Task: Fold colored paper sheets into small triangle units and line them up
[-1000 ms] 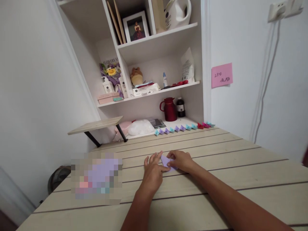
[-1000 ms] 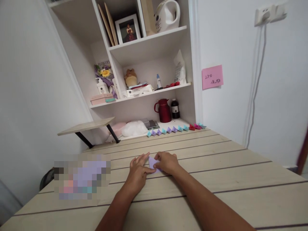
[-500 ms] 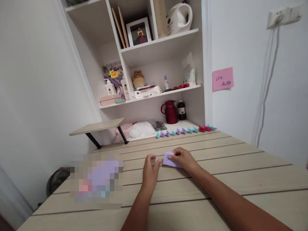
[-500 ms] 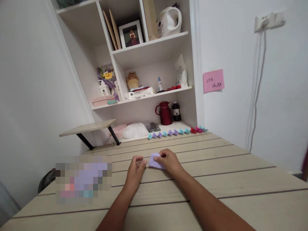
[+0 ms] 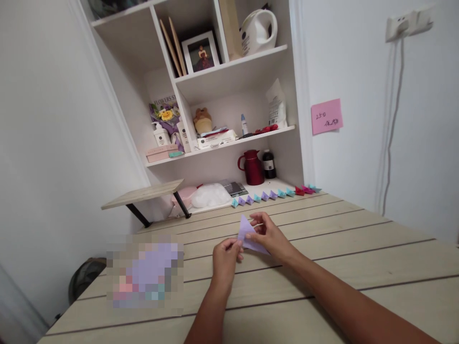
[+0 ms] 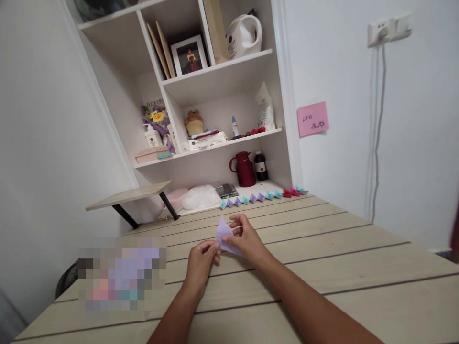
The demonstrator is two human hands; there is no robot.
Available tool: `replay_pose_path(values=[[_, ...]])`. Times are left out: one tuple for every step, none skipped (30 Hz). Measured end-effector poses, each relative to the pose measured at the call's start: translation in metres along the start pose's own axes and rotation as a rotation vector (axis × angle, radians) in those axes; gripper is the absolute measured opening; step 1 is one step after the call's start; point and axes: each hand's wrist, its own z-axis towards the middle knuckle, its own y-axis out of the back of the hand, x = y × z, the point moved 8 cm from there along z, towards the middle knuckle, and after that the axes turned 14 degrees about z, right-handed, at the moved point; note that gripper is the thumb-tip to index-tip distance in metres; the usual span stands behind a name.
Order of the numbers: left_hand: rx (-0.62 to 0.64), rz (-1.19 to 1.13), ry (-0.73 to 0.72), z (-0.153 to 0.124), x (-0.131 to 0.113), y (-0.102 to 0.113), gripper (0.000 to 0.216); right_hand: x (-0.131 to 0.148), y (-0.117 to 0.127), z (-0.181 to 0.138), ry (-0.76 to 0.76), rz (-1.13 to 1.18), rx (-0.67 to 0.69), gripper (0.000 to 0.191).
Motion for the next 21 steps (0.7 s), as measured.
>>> replay_pose_path(values=[[-0.004, -0.002, 0.004, 0.0, 0.0, 0.001, 0.027, 0.0, 0.001, -0.001, -0.026, 0.082, -0.011, 0.073], [-0.006, -0.003, 0.008, 0.0, 0.0, 0.001, 0.028, 0.0, 0.0, -0.002, -0.057, 0.15, -0.01, 0.089], [-0.005, -0.004, 0.012, 0.0, 0.0, 0.001, 0.028, -0.001, -0.002, -0.002, -0.092, 0.2, 0.006, 0.098], [0.001, -0.004, 0.014, 0.0, 0.0, 0.0, 0.028, -0.001, -0.005, -0.004, -0.128, 0.23, 0.035, 0.102], [0.01, -0.004, 0.016, -0.001, -0.001, 0.0, 0.028, -0.002, -0.009, -0.005, -0.158, 0.243, 0.071, 0.099], [0.022, -0.002, 0.018, -0.002, -0.002, -0.001, 0.028, -0.002, -0.012, -0.006, -0.179, 0.243, 0.113, 0.091], [0.037, 0.001, 0.018, -0.003, -0.003, -0.002, 0.028, -0.002, -0.015, -0.007, -0.189, 0.229, 0.151, 0.076], [0.058, 0.006, 0.019, -0.004, -0.004, -0.004, 0.027, -0.002, -0.017, -0.007, -0.19, 0.203, 0.178, 0.058], [0.087, 0.013, 0.019, -0.005, -0.005, -0.006, 0.027, -0.001, -0.017, -0.007, -0.18, 0.171, 0.191, 0.042], [0.121, 0.021, 0.02, -0.006, -0.006, -0.009, 0.027, 0.0, -0.017, -0.007, -0.163, 0.14, 0.191, 0.031], [0.16, 0.031, 0.019, -0.008, -0.007, -0.012, 0.027, 0.001, -0.015, -0.007, -0.142, 0.113, 0.176, 0.026], [0.201, 0.041, 0.018, -0.009, -0.007, -0.016, 0.028, 0.003, -0.012, -0.006, -0.115, 0.089, 0.149, 0.023], [0.241, 0.052, 0.015, -0.01, -0.008, -0.019, 0.028, 0.006, -0.009, -0.006, -0.088, 0.067, 0.116, 0.022], [0.276, 0.062, 0.01, -0.012, -0.008, -0.022, 0.028, 0.008, -0.007, -0.005, -0.064, 0.049, 0.086, 0.025], [0.305, 0.071, 0.007, -0.013, -0.008, -0.025, 0.028, 0.01, -0.004, -0.005, -0.048, 0.033, 0.061, 0.029], [0.327, 0.077, 0.006, -0.013, -0.007, -0.027, 0.028, 0.011, -0.003, -0.005, -0.042, 0.019, 0.042, 0.032], [0.344, 0.08, 0.006, -0.014, -0.007, -0.029, 0.027, 0.011, -0.001, -0.005, -0.048, 0.011, 0.031, 0.031], [0.353, 0.079, 0.007, -0.014, -0.006, -0.03, 0.027, 0.009, 0.0, -0.004, -0.058, 0.015, 0.02, 0.026], [0.355, 0.077, 0.008, -0.014, -0.006, -0.03, 0.027, 0.008, 0.003, -0.003, -0.067, 0.028, 0.004, 0.021], [0.354, 0.073, 0.008, -0.013, -0.006, -0.03, 0.027, 0.007, 0.006, -0.002, -0.069, 0.046, -0.019, 0.019], [0.352, 0.07, 0.006, -0.013, -0.007, -0.03, 0.027, 0.006, 0.01, -0.001, -0.063, 0.064, -0.049, 0.019]])
